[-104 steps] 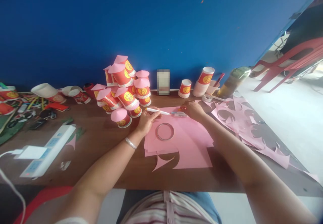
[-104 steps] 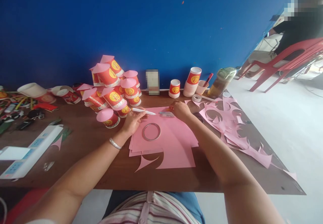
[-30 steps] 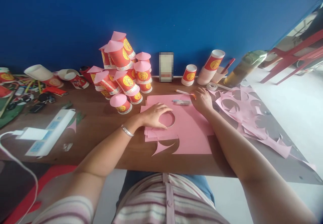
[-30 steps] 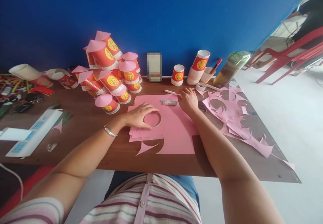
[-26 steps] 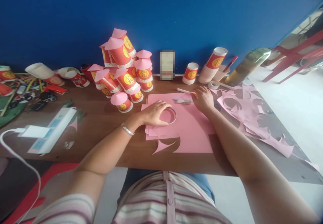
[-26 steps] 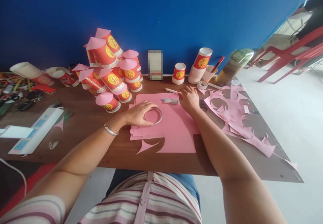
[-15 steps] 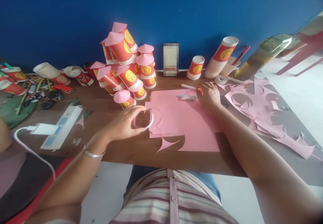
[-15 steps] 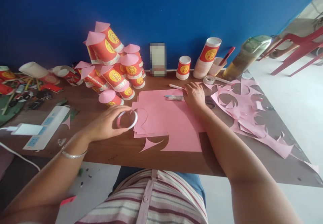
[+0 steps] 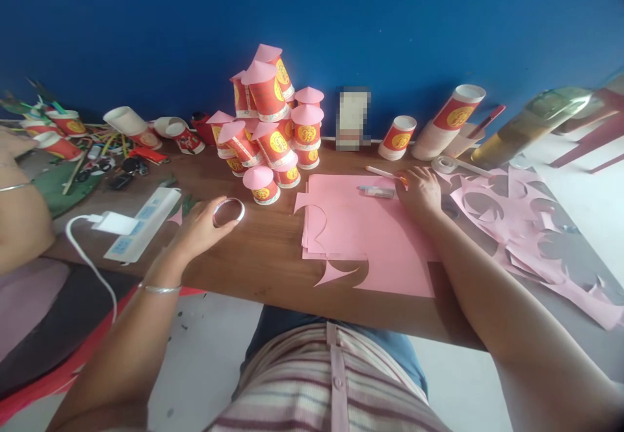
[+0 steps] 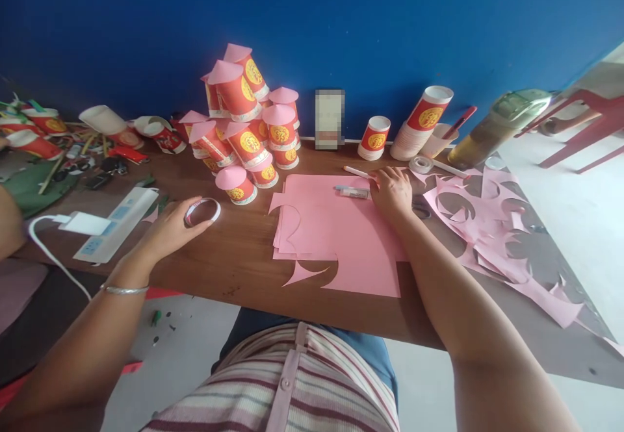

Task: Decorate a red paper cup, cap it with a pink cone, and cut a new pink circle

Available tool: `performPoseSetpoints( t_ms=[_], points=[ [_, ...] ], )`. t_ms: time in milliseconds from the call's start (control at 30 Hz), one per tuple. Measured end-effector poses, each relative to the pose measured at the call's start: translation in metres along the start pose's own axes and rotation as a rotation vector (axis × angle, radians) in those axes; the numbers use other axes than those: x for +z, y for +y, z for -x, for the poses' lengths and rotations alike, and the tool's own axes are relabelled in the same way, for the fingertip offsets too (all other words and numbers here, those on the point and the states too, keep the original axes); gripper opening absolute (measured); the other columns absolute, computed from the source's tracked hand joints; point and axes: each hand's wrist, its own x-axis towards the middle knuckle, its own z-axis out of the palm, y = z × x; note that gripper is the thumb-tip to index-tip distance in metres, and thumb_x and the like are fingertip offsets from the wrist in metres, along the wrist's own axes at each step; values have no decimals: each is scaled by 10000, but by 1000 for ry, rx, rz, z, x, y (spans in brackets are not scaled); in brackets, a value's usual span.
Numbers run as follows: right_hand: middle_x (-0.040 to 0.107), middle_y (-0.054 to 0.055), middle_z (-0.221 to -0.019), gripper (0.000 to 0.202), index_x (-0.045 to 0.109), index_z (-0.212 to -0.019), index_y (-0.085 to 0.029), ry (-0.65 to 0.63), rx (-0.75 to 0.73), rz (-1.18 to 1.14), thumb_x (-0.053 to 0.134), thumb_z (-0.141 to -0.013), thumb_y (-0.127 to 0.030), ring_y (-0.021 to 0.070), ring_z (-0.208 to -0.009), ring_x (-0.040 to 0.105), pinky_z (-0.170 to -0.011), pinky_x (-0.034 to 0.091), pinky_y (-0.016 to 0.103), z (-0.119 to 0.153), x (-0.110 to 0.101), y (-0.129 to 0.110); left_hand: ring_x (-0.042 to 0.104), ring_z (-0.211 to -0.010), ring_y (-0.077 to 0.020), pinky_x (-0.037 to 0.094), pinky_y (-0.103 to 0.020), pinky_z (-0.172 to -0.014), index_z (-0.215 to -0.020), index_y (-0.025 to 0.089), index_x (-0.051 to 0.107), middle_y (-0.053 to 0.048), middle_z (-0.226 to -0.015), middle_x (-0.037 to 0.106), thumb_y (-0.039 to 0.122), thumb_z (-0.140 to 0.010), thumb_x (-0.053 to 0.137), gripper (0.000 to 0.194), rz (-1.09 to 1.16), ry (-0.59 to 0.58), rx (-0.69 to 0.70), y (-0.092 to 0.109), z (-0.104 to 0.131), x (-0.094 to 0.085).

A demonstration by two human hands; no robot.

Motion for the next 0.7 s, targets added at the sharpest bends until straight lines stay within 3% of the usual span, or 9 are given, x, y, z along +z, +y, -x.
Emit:
performPoseSetpoints(
  t_ms=[133,300,467,600,700],
  points=[
    [772,212,-1101,283,781,-1080,-126,-8,-73,45,526,-978,-190,337,-1078,662,-948,480,438,2,-13,-2,567,-1382,-411,434,-582,-1184,-1404,143,580,-211,-1468,622,523,-939,599,600,-42,124,149,13,5,-3],
    [784,146,-1079,299,781,-1068,-165,0,-182,74,493,-1028,-231,285,-1048,671,-909,497,375,15,-49,0,693,-1186,-303,530,-472,-1096,-1276,229,673,-113,-1239,742,391,-1006,598,324,-3,214,350,60,11,-13],
    [774,109,-1121,291,756,-1076,-199,53,-240,144,468,-1044,-226,264,-1027,683,-775,512,343,43,-79,4,714,-1128,-277,553,-449,-1063,-1216,237,712,-90,-1208,761,320,-1005,609,248,97,110,560,113,-3,0],
    [760,119,-1232,290,737,-1164,-181,-47,-179,220,484,-1023,-191,276,-1132,670,-747,509,330,60,-82,10,670,-1233,-308,539,-469,-1091,-1258,199,698,-129,-1303,719,346,-1001,599,312,124,-44,626,148,-36,19],
    [726,118,-1315,333,716,-1242,-195,-146,-69,286,498,-992,-168,299,-1212,643,-742,510,335,63,-81,16,616,-1311,-339,494,-501,-1148,-1347,180,654,-151,-1382,674,338,-939,653,437,66,-210,599,170,-64,32]
  ],
)
